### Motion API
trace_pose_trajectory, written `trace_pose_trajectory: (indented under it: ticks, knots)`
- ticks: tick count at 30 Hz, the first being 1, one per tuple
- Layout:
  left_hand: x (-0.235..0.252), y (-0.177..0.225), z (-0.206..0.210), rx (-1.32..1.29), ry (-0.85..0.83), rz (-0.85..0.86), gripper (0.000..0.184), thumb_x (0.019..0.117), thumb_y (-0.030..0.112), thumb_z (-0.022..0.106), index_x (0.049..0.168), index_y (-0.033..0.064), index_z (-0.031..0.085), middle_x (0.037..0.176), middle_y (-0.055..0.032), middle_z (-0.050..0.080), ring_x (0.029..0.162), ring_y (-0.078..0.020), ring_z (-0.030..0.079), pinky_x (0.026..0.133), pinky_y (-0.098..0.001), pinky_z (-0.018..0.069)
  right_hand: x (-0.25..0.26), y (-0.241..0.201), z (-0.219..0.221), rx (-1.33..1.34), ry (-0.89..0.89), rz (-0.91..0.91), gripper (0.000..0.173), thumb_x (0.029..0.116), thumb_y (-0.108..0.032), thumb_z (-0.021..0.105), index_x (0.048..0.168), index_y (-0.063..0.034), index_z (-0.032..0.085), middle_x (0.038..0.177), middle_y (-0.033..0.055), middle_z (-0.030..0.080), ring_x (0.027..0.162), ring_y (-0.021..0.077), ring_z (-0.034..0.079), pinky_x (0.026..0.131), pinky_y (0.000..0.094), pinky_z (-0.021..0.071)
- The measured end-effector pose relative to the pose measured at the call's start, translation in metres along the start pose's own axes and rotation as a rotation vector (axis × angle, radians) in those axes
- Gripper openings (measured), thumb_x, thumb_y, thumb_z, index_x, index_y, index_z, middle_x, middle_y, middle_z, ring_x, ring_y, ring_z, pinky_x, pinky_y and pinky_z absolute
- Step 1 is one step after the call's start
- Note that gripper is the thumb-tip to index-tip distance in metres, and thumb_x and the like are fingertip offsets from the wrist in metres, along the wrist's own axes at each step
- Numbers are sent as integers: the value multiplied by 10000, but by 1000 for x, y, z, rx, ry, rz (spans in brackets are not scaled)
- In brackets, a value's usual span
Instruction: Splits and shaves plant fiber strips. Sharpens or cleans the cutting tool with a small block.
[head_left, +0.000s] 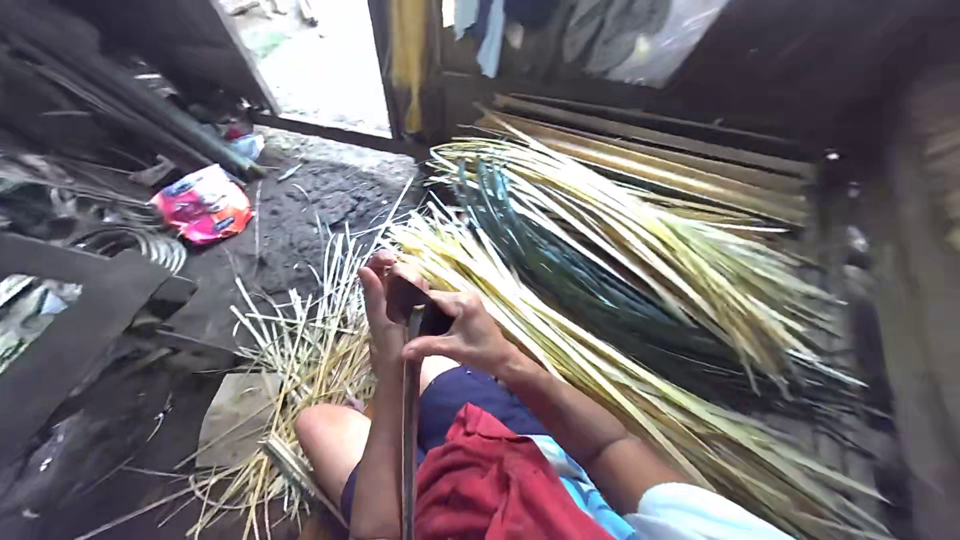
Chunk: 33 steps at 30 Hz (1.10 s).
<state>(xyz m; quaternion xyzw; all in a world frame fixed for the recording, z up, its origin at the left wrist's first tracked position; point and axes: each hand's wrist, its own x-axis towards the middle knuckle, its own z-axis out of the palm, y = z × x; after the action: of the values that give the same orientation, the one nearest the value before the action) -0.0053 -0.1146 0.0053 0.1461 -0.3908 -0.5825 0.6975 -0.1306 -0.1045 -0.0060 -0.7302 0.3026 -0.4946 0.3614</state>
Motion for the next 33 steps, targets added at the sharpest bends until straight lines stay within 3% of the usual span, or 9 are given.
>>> trace_pose_trajectory:
  ticks: [4,9,11,13,16,21,23,26,33]
  knots:
    - [9,1,-5,-131,340,-56,587,1096,535,141,857,253,598,560,138,508,508,8,522,533,-173,480,-6,-16,-6,-6,89,-88,376,729,-260,916,873,6,694,760,31,690,688,46,657,627,248,583]
    - [-24,0,-4,-100,88,-258,350,1069,440,450,1205,231,696,968,95,734,818,21,670,752,-169,560,11,-10,-19,-64,94,-67,364,703,-222,923,877,2,694,721,63,691,635,107,665,572,322,574]
    - [-31,-4,1,-66,164,-326,328,1032,431,550,1201,195,704,749,64,662,604,-5,575,589,-172,498,18,-6,-35,-59,216,19,352,754,-133,888,1000,28,694,807,101,697,681,137,664,608,313,572]
    - [-31,-10,-7,-6,214,-361,389,1084,452,398,1228,200,657,662,74,588,538,-16,534,540,-180,488,19,-5,-42,-74,293,66,341,826,-113,835,1085,34,670,858,112,678,721,153,658,632,308,570]
    - [-13,-13,-46,-100,295,-358,422,1115,437,254,1153,199,600,613,109,498,490,13,486,493,-154,466,23,-24,-35,-58,235,-48,326,705,-60,898,947,51,709,761,106,708,672,142,685,620,346,597]
    - [2,-8,-43,-356,113,-392,374,1111,390,331,1222,182,621,660,97,612,508,12,570,497,-148,513,-26,-14,7,-233,-97,-174,493,776,-501,841,802,-24,715,647,61,659,591,169,657,514,402,513]
    - [-13,-14,-41,-298,-56,-395,343,1074,429,456,1272,245,667,820,88,715,648,-5,654,617,-180,569,-6,-10,-13,-226,-55,-89,353,766,-327,881,842,-16,731,668,60,682,611,152,669,554,393,548]
    - [-38,-16,6,27,210,-410,353,1065,472,446,949,234,681,653,101,616,551,5,559,551,-168,493,37,-1,-57,-180,147,-30,319,776,-162,862,952,72,733,770,129,714,692,166,680,660,388,567]
    - [11,0,-24,-150,474,-232,337,1134,347,218,1197,213,522,562,136,433,408,29,392,414,-121,381,-51,-11,1,-226,-169,-172,521,781,-542,820,730,-52,649,599,28,601,521,116,594,459,319,494]
